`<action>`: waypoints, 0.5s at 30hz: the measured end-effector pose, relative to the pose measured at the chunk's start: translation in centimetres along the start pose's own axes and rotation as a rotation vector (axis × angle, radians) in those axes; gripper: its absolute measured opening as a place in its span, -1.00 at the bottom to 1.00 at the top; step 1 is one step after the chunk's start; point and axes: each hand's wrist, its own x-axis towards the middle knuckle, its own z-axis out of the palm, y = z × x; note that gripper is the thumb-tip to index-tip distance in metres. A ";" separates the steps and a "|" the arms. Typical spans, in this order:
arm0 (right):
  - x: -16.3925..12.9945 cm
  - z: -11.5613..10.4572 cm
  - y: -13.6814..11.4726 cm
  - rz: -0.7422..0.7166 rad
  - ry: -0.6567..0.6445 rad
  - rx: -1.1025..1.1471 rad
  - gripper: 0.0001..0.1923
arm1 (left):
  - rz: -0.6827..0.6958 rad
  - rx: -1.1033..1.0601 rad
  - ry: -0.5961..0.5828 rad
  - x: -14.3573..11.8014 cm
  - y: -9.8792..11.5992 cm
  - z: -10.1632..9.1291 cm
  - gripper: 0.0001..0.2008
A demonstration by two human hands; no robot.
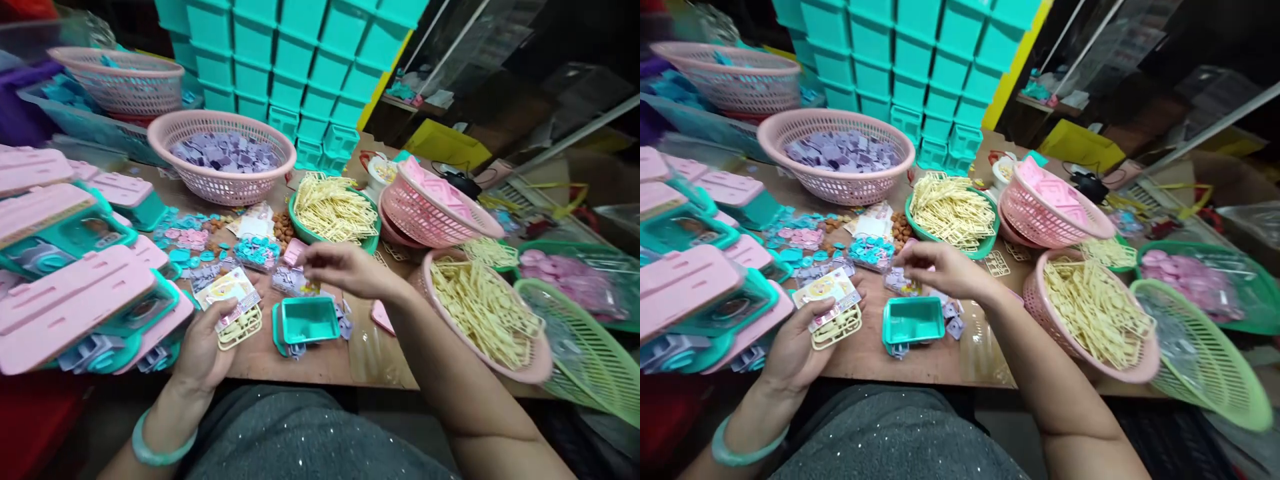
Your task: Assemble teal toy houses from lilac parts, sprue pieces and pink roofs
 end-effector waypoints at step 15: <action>-3.7 6.7 -0.5 0.076 0.474 0.379 -0.66 | -0.140 0.144 -0.321 -1.3 -2.2 3.3 -0.60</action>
